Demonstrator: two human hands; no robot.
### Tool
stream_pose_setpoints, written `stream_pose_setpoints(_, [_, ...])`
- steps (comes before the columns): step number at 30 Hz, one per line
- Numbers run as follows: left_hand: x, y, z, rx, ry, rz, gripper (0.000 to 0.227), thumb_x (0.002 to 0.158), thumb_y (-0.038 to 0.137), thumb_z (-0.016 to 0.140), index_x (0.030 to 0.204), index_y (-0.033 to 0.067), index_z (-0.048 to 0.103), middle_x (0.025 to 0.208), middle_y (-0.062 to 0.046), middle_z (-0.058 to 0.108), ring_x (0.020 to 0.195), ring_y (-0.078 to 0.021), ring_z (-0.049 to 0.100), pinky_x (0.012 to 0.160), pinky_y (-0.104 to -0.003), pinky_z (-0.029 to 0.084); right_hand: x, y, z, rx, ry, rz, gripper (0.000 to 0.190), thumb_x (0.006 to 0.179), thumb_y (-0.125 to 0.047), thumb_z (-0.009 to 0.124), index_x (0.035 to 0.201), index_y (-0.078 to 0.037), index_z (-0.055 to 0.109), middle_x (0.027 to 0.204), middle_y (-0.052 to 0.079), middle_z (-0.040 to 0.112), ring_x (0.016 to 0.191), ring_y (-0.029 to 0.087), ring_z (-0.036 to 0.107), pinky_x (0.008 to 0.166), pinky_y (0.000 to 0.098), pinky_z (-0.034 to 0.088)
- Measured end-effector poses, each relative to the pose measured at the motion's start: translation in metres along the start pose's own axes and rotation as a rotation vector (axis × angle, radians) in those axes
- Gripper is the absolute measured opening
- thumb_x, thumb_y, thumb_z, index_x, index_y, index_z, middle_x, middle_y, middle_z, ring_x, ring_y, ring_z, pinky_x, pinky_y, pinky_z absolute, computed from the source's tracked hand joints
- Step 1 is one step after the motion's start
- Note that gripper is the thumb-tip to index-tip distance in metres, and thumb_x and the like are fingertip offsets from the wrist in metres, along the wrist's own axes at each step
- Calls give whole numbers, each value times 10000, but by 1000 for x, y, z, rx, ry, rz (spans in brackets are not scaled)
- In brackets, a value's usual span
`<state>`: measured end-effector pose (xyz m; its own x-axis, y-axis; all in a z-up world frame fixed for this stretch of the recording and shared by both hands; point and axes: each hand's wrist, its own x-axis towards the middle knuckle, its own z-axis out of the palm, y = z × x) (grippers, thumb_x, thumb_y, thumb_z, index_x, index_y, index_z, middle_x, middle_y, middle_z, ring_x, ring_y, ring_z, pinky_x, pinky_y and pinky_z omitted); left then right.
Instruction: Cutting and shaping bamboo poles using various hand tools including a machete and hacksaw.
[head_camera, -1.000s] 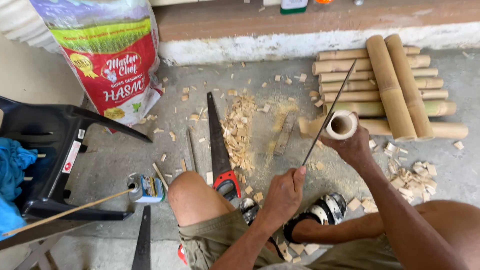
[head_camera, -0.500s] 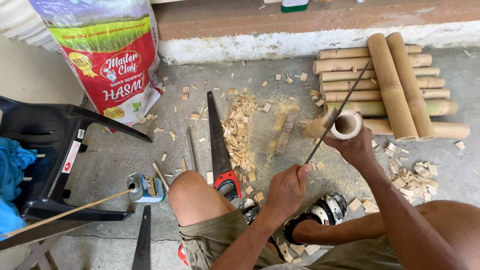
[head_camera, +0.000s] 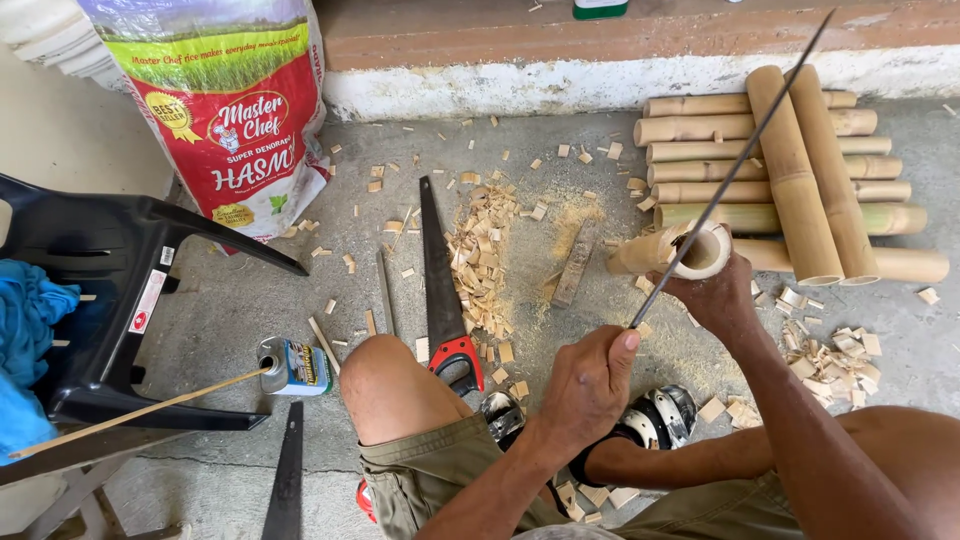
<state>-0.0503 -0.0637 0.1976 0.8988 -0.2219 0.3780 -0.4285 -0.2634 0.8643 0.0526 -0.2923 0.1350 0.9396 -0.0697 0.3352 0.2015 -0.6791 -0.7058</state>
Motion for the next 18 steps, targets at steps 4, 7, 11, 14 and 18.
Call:
stream_pose_setpoints(4, [2, 7, -1, -23, 29, 96, 489, 1161, 338, 394, 963, -46, 624, 771, -172, 628, 621, -315, 654, 530, -405, 511, 0, 6, 0, -18, -70, 28, 658, 715, -256, 947, 1222, -25, 597, 1079, 115, 754, 943, 209, 735, 805, 355, 606])
stream_pose_setpoints(7, [-4, -21, 12, 33, 23, 77, 517, 1165, 357, 381, 928, -35, 621, 756, -166, 628, 606, -312, 644, 528, -406, 509, -1, 3, 0, 13, -55, 42, 663, 698, -239, 954, 1204, -13, 589, 1082, 118, 754, 956, 207, 734, 816, 353, 600])
stream_pose_setpoints(11, [-6, -51, 22, 120, -117, -104, 587, 1144, 415, 324, 825, 10, 607, 665, -135, 596, 530, -278, 606, 485, -405, 494, 1, -8, -5, -7, -44, 84, 683, 691, -218, 959, 1195, 8, 558, 1072, 136, 750, 968, 208, 733, 820, 357, 593])
stream_pose_setpoints(14, [-3, -36, 9, -248, -258, -408, 602, 1136, 442, 297, 849, 9, 601, 636, -118, 556, 496, -256, 553, 440, -410, 469, -2, 11, -3, 60, -57, 39, 672, 718, -217, 935, 1235, -8, 561, 1142, 137, 737, 1017, 211, 725, 865, 349, 607])
stream_pose_setpoints(18, [-6, -31, 12, -328, -225, -396, 616, 1148, 442, 315, 875, -21, 615, 645, -132, 570, 510, -262, 561, 465, -415, 461, -2, 10, -1, 64, -58, 46, 701, 680, -225, 949, 1227, -16, 563, 1134, 136, 734, 1031, 219, 723, 879, 356, 608])
